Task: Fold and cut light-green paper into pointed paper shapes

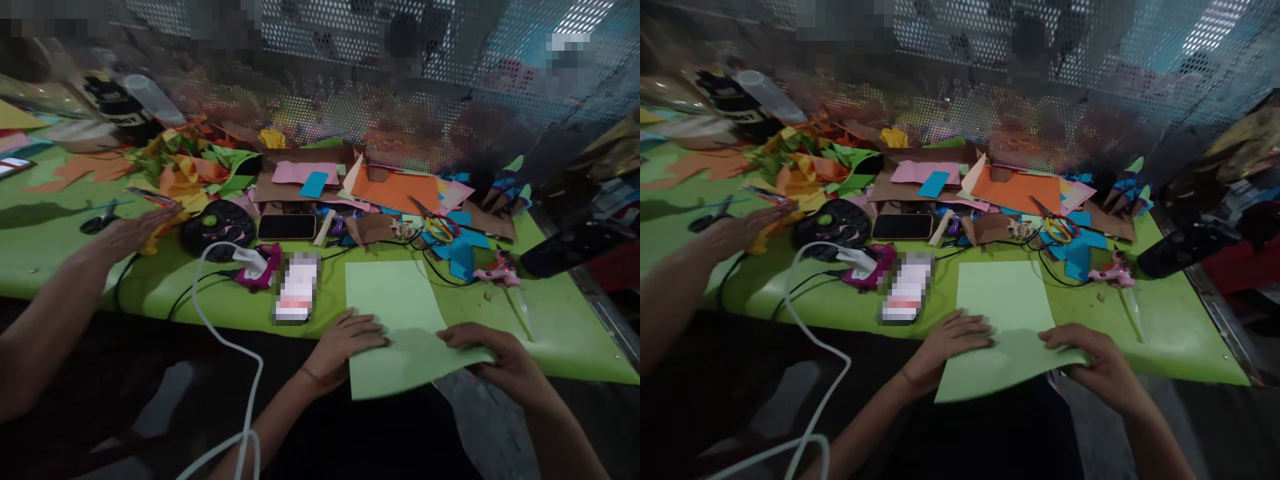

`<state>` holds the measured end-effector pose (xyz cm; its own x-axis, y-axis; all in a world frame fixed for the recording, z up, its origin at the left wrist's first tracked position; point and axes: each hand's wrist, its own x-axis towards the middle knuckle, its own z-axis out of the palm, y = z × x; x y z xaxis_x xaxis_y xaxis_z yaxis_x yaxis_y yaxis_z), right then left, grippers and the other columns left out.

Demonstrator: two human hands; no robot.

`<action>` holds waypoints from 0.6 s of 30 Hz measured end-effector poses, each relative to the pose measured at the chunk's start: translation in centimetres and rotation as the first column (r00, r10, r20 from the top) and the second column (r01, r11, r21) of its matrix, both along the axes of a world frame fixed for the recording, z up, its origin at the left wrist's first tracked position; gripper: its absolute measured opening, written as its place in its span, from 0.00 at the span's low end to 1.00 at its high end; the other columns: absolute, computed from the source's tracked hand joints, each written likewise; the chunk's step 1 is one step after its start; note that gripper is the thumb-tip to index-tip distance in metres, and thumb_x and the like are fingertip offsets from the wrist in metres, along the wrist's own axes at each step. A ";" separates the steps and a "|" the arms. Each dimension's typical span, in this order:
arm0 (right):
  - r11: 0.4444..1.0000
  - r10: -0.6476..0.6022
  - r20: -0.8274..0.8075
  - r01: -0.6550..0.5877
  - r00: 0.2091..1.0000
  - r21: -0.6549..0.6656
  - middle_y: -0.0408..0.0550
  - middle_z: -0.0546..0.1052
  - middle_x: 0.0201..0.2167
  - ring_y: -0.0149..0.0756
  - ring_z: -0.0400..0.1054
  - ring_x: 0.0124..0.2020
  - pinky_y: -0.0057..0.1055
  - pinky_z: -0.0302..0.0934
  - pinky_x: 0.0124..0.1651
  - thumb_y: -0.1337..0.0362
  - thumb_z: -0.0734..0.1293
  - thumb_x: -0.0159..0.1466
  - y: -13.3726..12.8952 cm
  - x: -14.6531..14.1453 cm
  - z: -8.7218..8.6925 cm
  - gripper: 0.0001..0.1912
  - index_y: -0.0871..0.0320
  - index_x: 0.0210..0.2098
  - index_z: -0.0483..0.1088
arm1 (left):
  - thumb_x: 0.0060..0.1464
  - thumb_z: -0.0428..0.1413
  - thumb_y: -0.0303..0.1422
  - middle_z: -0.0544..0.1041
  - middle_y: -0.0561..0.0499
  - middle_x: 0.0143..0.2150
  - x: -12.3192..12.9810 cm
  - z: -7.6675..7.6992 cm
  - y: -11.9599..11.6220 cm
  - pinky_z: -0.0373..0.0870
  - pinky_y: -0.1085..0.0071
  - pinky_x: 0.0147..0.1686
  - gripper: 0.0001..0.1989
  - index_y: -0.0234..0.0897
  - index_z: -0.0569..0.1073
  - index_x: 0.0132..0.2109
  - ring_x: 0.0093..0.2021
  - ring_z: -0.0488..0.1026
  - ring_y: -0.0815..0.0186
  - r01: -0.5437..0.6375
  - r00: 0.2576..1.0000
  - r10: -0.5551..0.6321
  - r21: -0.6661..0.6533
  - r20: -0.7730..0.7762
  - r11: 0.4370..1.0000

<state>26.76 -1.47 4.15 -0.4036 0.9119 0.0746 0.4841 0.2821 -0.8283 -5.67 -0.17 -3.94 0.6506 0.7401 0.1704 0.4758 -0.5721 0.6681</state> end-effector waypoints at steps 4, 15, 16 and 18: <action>0.954 -0.279 -0.195 0.249 0.940 -0.168 0.55 0.81 0.47 0.48 0.76 0.48 0.40 0.71 0.48 0.56 0.73 0.58 0.9 0.0 -1.8 0.19 0.53 0.47 0.75 | 0.63 0.53 0.35 0.78 0.49 0.53 0.6 2.1 -0.4 0.50 0.56 0.69 0.13 0.45 0.77 0.51 0.58 0.72 0.64 -0.109 0.981 0.135 -0.175 0.141 0.978; 0.890 -0.427 -0.189 0.374 0.884 -0.260 0.49 0.81 0.42 0.44 0.75 0.42 0.40 0.71 0.45 0.48 0.67 0.63 3.4 -2.8 -4.7 0.18 0.53 0.44 0.75 | 0.63 0.51 0.40 0.80 0.44 0.46 2.2 2.1 0.3 0.73 0.62 0.46 0.16 0.36 0.72 0.52 0.46 0.77 0.57 -0.529 0.741 0.635 -0.390 0.221 0.754; 0.892 -0.430 -0.175 0.387 0.886 -0.232 0.49 0.81 0.43 0.44 0.74 0.43 0.39 0.70 0.46 0.48 0.66 0.63 3.6 -2.9 -4.8 0.19 0.53 0.46 0.74 | 0.62 0.52 0.40 0.79 0.44 0.48 2.2 2.1 0.6 0.73 0.62 0.47 0.17 0.36 0.70 0.54 0.47 0.76 0.57 -0.548 0.715 0.660 -0.402 0.229 0.733; 0.897 -0.433 -0.137 0.413 0.891 -0.156 0.51 0.79 0.47 0.44 0.73 0.47 0.39 0.69 0.48 0.49 0.67 0.63 4.2 -3.0 -5.1 0.22 0.53 0.52 0.71 | 0.61 0.53 0.37 0.78 0.44 0.49 2.2 2.1 1.1 0.73 0.62 0.48 0.24 0.36 0.64 0.62 0.48 0.76 0.58 -0.563 0.688 0.687 -0.427 0.234 0.708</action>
<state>23.79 2.69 -0.98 0.0309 0.9994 -0.0143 0.3900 -0.0252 -0.9205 -3.44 0.94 -1.88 -0.0471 0.9988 -0.0148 0.3427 0.0301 0.9390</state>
